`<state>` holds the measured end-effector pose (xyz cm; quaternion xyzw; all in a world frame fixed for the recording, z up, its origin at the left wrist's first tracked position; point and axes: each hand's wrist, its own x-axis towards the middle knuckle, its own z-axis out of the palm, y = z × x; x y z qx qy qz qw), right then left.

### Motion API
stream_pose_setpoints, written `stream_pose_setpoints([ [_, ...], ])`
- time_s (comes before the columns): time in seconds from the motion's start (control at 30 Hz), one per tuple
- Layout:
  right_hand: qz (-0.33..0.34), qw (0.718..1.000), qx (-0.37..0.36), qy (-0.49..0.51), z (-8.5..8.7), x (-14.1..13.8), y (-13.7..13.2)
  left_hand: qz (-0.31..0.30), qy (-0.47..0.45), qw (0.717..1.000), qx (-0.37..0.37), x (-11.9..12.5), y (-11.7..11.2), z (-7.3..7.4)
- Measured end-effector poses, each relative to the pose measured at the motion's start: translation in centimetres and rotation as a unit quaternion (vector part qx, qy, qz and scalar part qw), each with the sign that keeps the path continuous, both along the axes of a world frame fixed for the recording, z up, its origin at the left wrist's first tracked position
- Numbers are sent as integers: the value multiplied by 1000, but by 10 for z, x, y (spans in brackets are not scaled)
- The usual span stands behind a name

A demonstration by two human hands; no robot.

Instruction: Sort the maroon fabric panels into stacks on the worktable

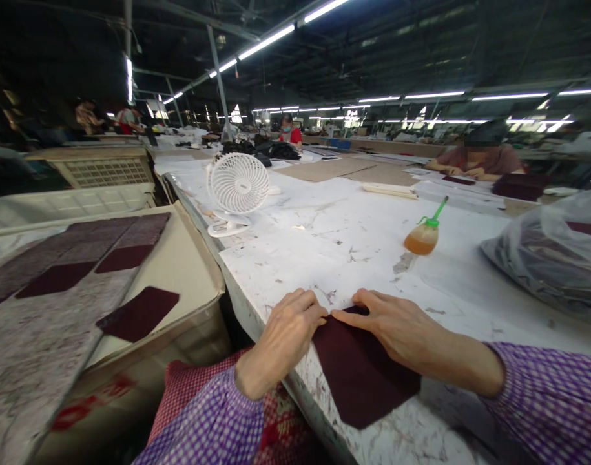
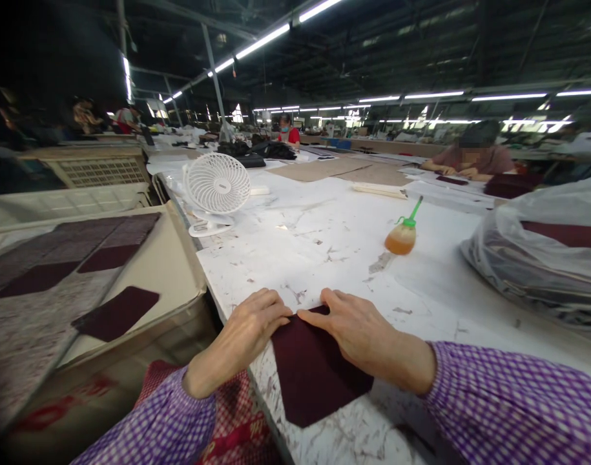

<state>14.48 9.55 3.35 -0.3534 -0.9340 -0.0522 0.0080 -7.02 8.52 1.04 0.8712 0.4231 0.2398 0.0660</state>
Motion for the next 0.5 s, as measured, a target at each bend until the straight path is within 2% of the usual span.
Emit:
stream_pose_setpoints([
  [0.1,-4,1000,-2,-19,2,-2,-1,6,-28,999,-23,-4,-1,1],
  [0.27,7,999,30,-31,-1,-2,-1,-29,-42,999,-12,-17,-4,0],
  [0.37,25,997,59,-38,-3,-2,0,-26,-54,998,-10,-23,-7,-1],
  [0.5,42,996,62,-52,1,-6,-1,-28,-56,998,2,-26,-8,-5],
])
